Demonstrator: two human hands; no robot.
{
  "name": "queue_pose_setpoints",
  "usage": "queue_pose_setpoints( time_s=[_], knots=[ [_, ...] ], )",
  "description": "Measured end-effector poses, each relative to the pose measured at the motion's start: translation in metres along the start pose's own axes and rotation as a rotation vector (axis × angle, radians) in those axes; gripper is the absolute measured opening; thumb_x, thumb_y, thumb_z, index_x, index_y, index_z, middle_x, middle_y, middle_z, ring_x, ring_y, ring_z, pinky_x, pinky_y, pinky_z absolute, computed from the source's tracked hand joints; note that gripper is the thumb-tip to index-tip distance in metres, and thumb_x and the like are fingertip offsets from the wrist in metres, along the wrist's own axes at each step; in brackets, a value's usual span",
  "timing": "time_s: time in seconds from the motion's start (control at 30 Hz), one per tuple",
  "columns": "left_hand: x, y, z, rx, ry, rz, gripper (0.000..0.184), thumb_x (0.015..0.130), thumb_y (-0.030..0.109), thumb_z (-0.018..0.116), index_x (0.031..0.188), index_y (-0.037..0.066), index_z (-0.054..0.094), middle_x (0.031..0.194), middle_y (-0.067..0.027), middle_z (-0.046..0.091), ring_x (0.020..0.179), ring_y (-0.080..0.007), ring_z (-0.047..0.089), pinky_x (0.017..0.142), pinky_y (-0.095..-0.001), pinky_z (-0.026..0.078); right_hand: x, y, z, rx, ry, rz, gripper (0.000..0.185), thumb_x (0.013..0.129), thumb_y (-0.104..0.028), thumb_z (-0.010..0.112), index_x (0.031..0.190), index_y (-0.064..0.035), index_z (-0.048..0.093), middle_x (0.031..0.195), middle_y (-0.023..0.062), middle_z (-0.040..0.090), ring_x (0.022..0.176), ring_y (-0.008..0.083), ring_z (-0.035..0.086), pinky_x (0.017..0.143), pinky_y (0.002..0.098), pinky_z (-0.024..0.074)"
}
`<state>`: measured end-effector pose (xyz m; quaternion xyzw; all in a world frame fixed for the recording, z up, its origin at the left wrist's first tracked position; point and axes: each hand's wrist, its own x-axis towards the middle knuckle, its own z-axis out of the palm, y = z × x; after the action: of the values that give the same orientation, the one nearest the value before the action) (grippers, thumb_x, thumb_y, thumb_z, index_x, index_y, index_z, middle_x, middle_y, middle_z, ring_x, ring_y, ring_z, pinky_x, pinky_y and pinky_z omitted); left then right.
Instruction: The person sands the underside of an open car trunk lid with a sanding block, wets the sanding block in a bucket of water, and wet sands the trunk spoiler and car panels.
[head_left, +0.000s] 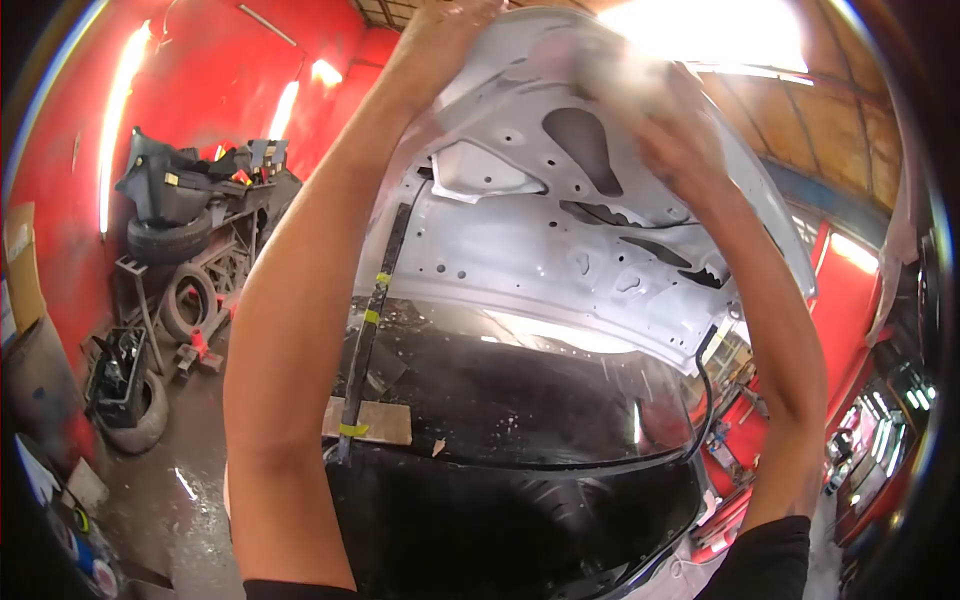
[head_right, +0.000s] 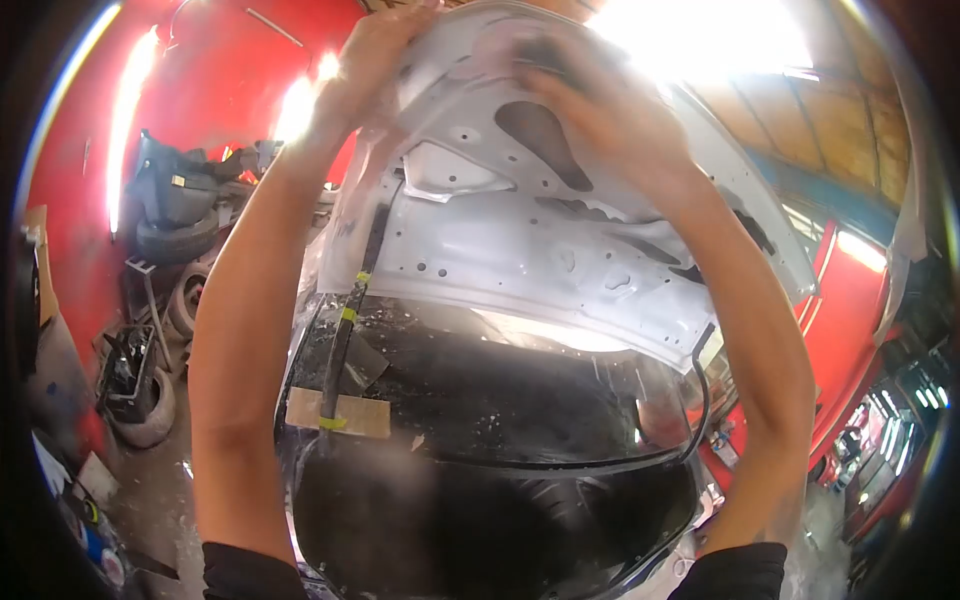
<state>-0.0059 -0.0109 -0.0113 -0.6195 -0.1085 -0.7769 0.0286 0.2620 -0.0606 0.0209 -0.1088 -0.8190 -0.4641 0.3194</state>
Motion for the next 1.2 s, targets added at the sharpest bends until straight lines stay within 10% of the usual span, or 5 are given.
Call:
queue_pose_setpoints(
  time_s=[0.23, 0.43, 0.7, 0.8, 1.2],
  knots=[
    [-0.003, 0.01, 0.001, -0.154, -0.044, -0.145, 0.039, 0.108, 0.034, 0.059, 0.117, -0.001, 0.074, 0.106, -0.0058, 0.074, 0.099, -0.0146, 0.065, 0.089, -0.0322, 0.051, 0.011, 0.007, 0.032, -0.556, 0.268, -0.468, 0.042, 0.101, -0.032, 0.06, 0.138, -0.0124, 0.062, 0.144, 0.0173, 0.058, 0.13, 0.0338, 0.057, 0.109, 0.0455, 0.0454],
    [-0.003, 0.013, 0.003, 0.028, 0.08, -0.12, 0.043, 0.108, 0.037, 0.058, 0.121, -0.001, 0.073, 0.108, -0.0064, 0.074, 0.099, -0.0146, 0.066, 0.089, -0.0312, 0.051, -0.001, -0.027, -0.006, 0.196, -0.006, 0.484, 0.042, 0.091, -0.015, 0.066, 0.133, -0.0154, 0.067, 0.145, 0.0151, 0.056, 0.136, 0.036, 0.05, 0.114, 0.0494, 0.0426],
    [-0.004, 0.015, -0.003, 0.038, 0.001, -0.208, 0.043, 0.111, 0.034, 0.053, 0.128, -0.001, 0.07, 0.116, -0.0104, 0.073, 0.103, -0.0165, 0.067, 0.095, -0.0329, 0.053, -0.011, 0.022, 0.014, -0.213, 0.192, -0.312, 0.037, 0.091, -0.016, 0.063, 0.127, -0.0063, 0.068, 0.136, 0.0172, 0.058, 0.13, 0.0344, 0.054, 0.113, 0.0471, 0.0439],
    [0.032, -0.048, -0.031, 0.798, -0.091, 0.565, 0.042, 0.111, 0.033, 0.053, 0.128, -0.002, 0.07, 0.116, -0.0106, 0.073, 0.104, -0.0152, 0.067, 0.094, -0.0318, 0.054, -0.011, 0.017, 0.029, -0.057, 0.211, -0.204, 0.042, 0.089, -0.014, 0.064, 0.13, -0.0069, 0.066, 0.134, 0.0172, 0.059, 0.13, 0.0347, 0.054, 0.113, 0.0469, 0.0439],
    [0.002, 0.002, -0.017, -0.167, -0.027, -0.176, 0.035, 0.107, 0.026, 0.056, 0.115, -0.002, 0.074, 0.106, -0.0041, 0.076, 0.095, -0.0175, 0.065, 0.084, -0.0319, 0.051, 0.015, 0.009, 0.046, -0.405, 0.279, -0.489, 0.049, 0.09, -0.012, 0.064, 0.139, -0.0081, 0.063, 0.144, 0.0181, 0.056, 0.134, 0.0369, 0.052, 0.114, 0.0461, 0.0432]
  ],
)
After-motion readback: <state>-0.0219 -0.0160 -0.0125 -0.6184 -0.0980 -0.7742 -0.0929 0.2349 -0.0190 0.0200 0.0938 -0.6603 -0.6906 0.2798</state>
